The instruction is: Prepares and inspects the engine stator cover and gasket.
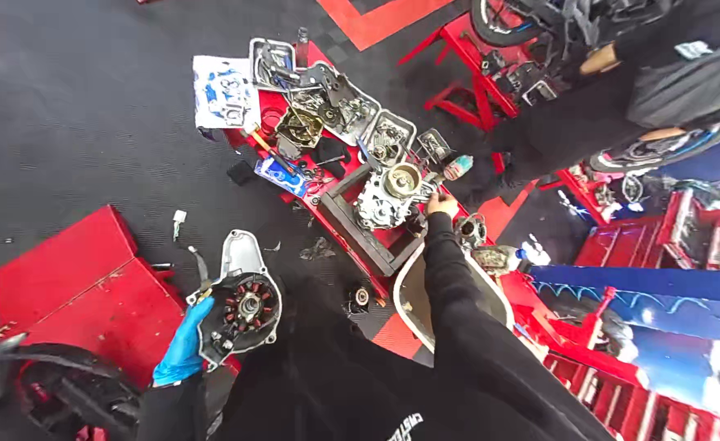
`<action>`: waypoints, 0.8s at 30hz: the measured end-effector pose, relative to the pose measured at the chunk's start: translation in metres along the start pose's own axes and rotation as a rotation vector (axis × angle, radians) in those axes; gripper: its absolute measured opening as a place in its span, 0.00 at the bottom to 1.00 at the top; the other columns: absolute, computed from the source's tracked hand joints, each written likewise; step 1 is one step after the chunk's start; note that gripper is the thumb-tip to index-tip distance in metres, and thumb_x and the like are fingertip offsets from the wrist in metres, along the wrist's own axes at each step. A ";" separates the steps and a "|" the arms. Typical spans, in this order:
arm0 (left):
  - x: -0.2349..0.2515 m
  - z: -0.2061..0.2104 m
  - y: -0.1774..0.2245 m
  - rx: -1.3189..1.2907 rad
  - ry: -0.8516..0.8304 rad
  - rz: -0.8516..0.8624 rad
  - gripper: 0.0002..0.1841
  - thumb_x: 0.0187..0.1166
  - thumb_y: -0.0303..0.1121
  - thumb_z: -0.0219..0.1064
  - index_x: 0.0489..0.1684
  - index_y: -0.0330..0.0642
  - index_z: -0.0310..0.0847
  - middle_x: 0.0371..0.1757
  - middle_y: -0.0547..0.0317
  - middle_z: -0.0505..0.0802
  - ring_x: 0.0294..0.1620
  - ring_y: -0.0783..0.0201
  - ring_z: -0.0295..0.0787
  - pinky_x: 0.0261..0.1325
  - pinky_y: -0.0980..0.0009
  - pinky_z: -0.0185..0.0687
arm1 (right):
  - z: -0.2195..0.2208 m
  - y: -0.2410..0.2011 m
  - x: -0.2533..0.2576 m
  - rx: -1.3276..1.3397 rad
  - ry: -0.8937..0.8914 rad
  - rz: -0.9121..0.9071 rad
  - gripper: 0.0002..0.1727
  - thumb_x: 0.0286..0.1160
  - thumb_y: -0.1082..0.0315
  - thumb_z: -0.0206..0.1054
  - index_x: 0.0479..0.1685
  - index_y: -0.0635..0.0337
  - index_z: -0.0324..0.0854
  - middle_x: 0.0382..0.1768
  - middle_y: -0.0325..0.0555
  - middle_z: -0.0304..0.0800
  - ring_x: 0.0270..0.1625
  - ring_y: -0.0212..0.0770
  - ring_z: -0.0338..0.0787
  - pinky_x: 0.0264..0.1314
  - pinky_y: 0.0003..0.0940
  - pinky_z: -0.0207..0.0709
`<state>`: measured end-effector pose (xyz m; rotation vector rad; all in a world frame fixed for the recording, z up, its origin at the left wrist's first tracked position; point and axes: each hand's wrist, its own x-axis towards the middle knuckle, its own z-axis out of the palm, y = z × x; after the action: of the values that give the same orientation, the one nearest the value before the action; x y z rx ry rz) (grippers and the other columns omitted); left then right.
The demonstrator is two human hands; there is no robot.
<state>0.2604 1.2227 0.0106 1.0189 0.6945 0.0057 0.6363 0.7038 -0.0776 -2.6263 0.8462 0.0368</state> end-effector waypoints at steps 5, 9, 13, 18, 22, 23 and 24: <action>0.060 0.025 0.028 0.013 -0.133 0.058 0.39 0.65 0.61 0.76 0.71 0.45 0.73 0.52 0.63 0.96 0.52 0.69 0.95 0.56 0.67 0.93 | -0.006 -0.018 -0.005 0.020 0.090 0.097 0.21 0.75 0.50 0.70 0.57 0.53 0.92 0.61 0.60 0.92 0.68 0.62 0.88 0.72 0.66 0.75; 0.111 0.053 0.048 0.049 -0.251 0.107 0.39 0.71 0.59 0.72 0.75 0.41 0.71 0.57 0.61 0.95 0.58 0.68 0.93 0.63 0.66 0.91 | -0.014 -0.035 -0.004 0.271 0.146 0.091 0.19 0.74 0.52 0.73 0.55 0.57 0.91 0.55 0.57 0.94 0.61 0.56 0.91 0.70 0.61 0.76; 0.157 0.094 0.065 0.090 -0.291 0.083 0.36 0.73 0.55 0.71 0.74 0.39 0.69 0.56 0.60 0.94 0.58 0.67 0.93 0.63 0.65 0.91 | -0.026 -0.051 -0.012 0.614 0.061 0.001 0.19 0.81 0.56 0.69 0.60 0.61 0.83 0.47 0.54 0.92 0.41 0.47 0.95 0.48 0.52 0.91; 0.214 0.130 0.066 0.083 -0.449 0.071 0.33 0.80 0.53 0.65 0.73 0.34 0.70 0.57 0.55 0.94 0.59 0.63 0.93 0.66 0.61 0.90 | -0.044 -0.068 -0.035 0.587 0.188 -0.275 0.19 0.81 0.60 0.67 0.60 0.67 0.84 0.45 0.52 0.92 0.41 0.39 0.93 0.51 0.41 0.89; 0.253 0.151 0.072 0.142 -0.538 0.033 0.32 0.82 0.53 0.65 0.73 0.33 0.70 0.58 0.54 0.93 0.60 0.63 0.92 0.68 0.61 0.88 | -0.038 -0.069 -0.056 0.540 0.230 -0.317 0.19 0.82 0.61 0.66 0.60 0.68 0.84 0.44 0.52 0.93 0.42 0.37 0.93 0.51 0.37 0.88; 0.260 0.155 0.073 0.172 -0.559 0.013 0.31 0.82 0.52 0.64 0.72 0.34 0.71 0.57 0.55 0.94 0.60 0.64 0.92 0.68 0.61 0.88 | -0.035 -0.063 -0.062 0.519 0.227 -0.277 0.20 0.82 0.61 0.66 0.63 0.68 0.83 0.46 0.54 0.93 0.44 0.39 0.93 0.54 0.39 0.89; 0.268 0.160 0.074 0.197 -0.586 -0.007 0.30 0.83 0.51 0.63 0.71 0.34 0.72 0.57 0.55 0.94 0.59 0.64 0.92 0.68 0.61 0.88 | -0.035 -0.056 -0.070 0.505 0.230 -0.245 0.21 0.82 0.62 0.66 0.65 0.68 0.83 0.49 0.56 0.93 0.46 0.41 0.94 0.56 0.41 0.89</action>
<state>0.5793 1.2228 -0.0203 1.1345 0.1633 -0.3607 0.6078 0.7716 -0.0164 -2.2523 0.5088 -0.4881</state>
